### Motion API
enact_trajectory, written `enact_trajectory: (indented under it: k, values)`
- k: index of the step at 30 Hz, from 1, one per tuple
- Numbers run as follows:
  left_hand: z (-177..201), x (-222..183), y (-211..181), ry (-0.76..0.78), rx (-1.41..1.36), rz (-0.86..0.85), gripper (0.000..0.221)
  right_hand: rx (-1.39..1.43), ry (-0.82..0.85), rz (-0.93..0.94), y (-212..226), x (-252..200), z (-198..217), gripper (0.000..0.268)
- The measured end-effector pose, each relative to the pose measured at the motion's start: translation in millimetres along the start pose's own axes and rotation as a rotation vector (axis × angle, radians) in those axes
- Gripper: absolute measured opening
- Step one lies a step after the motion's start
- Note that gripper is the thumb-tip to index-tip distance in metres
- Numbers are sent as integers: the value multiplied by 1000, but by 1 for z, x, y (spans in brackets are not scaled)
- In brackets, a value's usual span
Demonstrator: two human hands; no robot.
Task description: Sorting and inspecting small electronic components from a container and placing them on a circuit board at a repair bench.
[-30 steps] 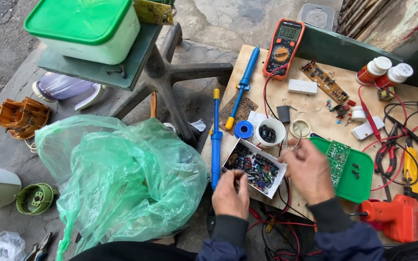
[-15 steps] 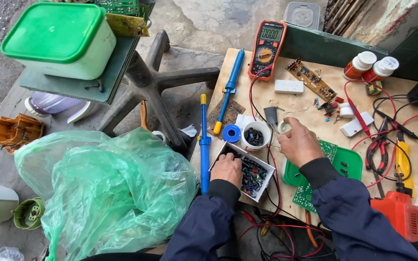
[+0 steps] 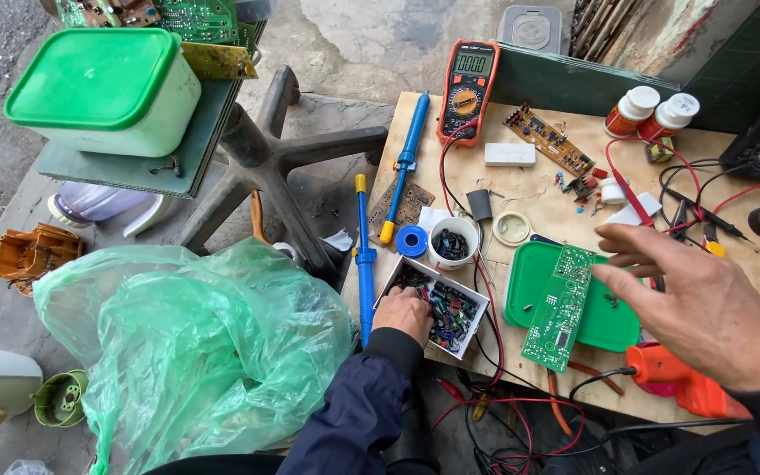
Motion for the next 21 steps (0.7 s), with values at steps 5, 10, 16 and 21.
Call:
enact_trajectory:
  k: [5, 10, 16, 21]
  values:
    - [10, -5, 0, -119, -110, 105, 7, -4, -49, 71, -4, 9, -8, 52]
    - [27, 1, 3, -255, -309, 247, 3, -75, -121, 224, -7, 13, -9, 53]
    - [30, 11, 0, -21, -265, 287, 39, -206, -177, 298, -16, 13, -13, 46]
    - [37, 11, -1, 62, -293, 325, 44, -228, -211, 319, -25, 14, -13, 49]
Point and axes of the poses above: each hand's wrist, its own x-axis towards the middle knuckle, its own z-axis out of the back of the hand, y = z × x, the point moved 5 cm from there along x, towards the middle knuckle, and after that the axes turned 13 degrees about -z, right-handed, at the moved point
